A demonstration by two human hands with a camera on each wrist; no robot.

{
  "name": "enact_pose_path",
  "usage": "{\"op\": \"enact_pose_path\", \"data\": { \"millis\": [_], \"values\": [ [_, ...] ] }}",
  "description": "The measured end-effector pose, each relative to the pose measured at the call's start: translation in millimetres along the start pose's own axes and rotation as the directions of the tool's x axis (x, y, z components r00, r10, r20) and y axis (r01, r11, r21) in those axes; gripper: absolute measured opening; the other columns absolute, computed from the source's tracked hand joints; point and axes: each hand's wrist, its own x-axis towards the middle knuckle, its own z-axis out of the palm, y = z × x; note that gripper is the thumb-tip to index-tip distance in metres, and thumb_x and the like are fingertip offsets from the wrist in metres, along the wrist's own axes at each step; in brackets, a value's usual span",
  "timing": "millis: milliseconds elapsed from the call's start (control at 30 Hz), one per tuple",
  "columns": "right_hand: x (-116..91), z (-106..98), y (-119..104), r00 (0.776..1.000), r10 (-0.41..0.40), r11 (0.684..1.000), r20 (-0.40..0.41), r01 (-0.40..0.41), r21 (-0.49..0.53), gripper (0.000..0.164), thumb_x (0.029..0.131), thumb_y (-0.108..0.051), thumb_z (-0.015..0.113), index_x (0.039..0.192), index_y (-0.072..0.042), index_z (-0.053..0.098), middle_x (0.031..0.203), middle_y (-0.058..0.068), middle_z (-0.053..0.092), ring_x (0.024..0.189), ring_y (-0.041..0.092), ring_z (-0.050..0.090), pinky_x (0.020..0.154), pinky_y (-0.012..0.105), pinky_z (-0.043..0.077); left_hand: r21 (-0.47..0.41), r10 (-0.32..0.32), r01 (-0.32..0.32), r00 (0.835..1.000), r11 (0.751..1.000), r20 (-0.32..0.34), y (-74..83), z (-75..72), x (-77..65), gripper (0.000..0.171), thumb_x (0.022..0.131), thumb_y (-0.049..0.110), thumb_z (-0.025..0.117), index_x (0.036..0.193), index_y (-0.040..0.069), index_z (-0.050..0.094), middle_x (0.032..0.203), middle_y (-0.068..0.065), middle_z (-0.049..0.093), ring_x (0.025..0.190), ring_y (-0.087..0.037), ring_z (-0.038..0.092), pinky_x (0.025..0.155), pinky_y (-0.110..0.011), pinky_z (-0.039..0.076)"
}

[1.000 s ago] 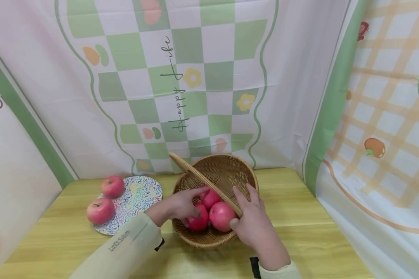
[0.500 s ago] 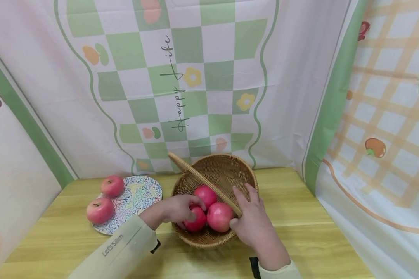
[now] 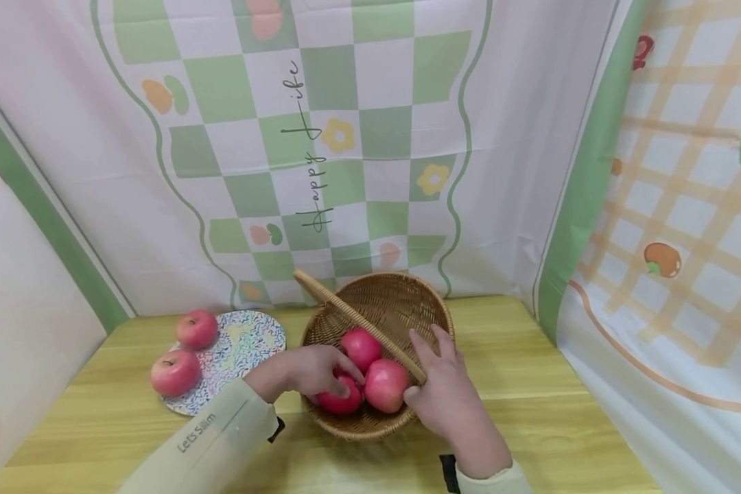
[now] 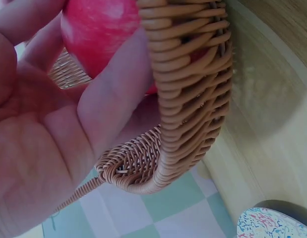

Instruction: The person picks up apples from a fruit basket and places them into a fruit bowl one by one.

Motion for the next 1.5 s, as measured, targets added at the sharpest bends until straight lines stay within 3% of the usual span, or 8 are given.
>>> {"op": "enact_pose_path", "data": {
  "millis": [67,267,433,800,967,1167,1300,1500],
  "values": [
    [0,0,0,1.000,0.011,1.000,0.010,-0.011,0.008,0.097,0.072,-0.001,0.073,0.157,-0.011,0.030,0.160,0.023,0.007,0.090,0.025,0.061,0.063,0.032,0.048,-0.023,-0.011,0.011,1.000,1.000,0.006,0.7,0.2,-0.7,0.023,0.086,0.014,0.074,0.106,0.026,0.076,0.119,0.008,0.060,0.089,-0.011,0.055,0.060,-0.027,0.054],
    [1,0,0,0.999,0.029,0.999,0.026,-0.030,0.036,0.097,0.072,0.000,0.071,0.158,-0.012,0.029,0.161,0.021,0.005,0.071,0.015,0.059,0.059,0.031,0.047,0.040,0.084,-0.084,0.996,0.996,-0.015,-2.5,2.3,2.4,0.014,0.081,0.020,0.079,0.088,0.027,0.070,0.100,0.012,0.058,0.089,-0.009,0.052,0.077,-0.026,0.046],
    [2,-1,1,0.998,0.050,0.997,0.039,-0.053,0.054,0.097,0.073,0.000,0.071,0.159,-0.013,0.027,0.162,0.020,0.003,0.057,0.012,0.053,0.056,0.032,0.048,0.031,0.146,-0.145,0.989,0.989,-0.038,-7.8,3.0,3.4,0.020,0.078,0.018,0.083,0.083,0.030,0.069,0.112,0.012,0.056,0.103,-0.009,0.050,0.084,-0.026,0.044],
    [3,-3,1,0.994,0.092,0.992,0.057,-0.096,0.081,0.096,0.076,-0.002,0.072,0.159,-0.015,0.026,0.162,0.019,0.001,0.055,0.014,0.053,0.053,0.033,0.048,-0.215,0.180,-0.210,0.972,0.954,-0.151,-22.6,1.9,0.9,0.017,0.081,0.016,0.082,0.088,0.028,0.072,0.123,0.011,0.054,0.122,-0.014,0.044,0.096,-0.034,0.044],
    [2,-3,1,0.993,0.102,0.991,0.055,-0.106,0.084,0.095,0.077,-0.001,0.071,0.159,-0.015,0.026,0.163,0.019,-0.003,0.055,0.014,0.054,0.051,0.032,0.049,-0.353,0.173,-0.226,0.969,0.908,-0.174,-27.1,4.0,0.6,0.016,0.082,0.013,0.082,0.092,0.024,0.074,0.123,0.010,0.055,0.120,-0.017,0.046,0.088,-0.033,0.050],
    [2,-4,4,0.990,0.125,0.987,0.063,-0.130,0.090,0.096,0.077,-0.005,0.072,0.160,-0.018,0.025,0.163,0.016,-0.014,0.063,0.016,0.060,0.051,0.033,0.048,-0.566,0.120,-0.187,0.981,0.803,-0.154,-25.1,4.4,-4.0,0.016,0.083,0.007,0.080,0.095,0.014,0.071,0.132,0.004,0.051,0.113,-0.026,0.052,0.061,-0.043,0.060],
    [2,-5,6,0.991,0.123,0.991,0.054,-0.126,0.053,0.095,0.078,-0.009,0.074,0.160,-0.021,0.026,0.163,0.020,-0.008,0.089,0.034,0.065,0.059,0.036,0.052,-0.603,0.111,-0.188,0.980,0.775,-0.163,-24.4,3.8,-6.2,0.018,0.084,0.006,0.079,0.098,0.013,0.070,0.130,0.004,0.053,0.107,-0.025,0.056,0.061,-0.044,0.060],
    [1,-7,8,0.990,0.129,0.991,0.052,-0.130,0.010,0.094,0.078,-0.015,0.075,0.158,-0.009,0.027,0.161,0.025,0.000,0.119,0.057,0.048,0.080,0.052,0.054,-0.666,0.095,-0.198,0.977,0.719,-0.189,-26.3,2.7,-9.4,0.030,0.085,0.002,0.077,0.112,0.013,0.070,0.133,-0.002,0.051,0.100,-0.024,0.062,0.064,-0.045,0.060]
  ]
}}
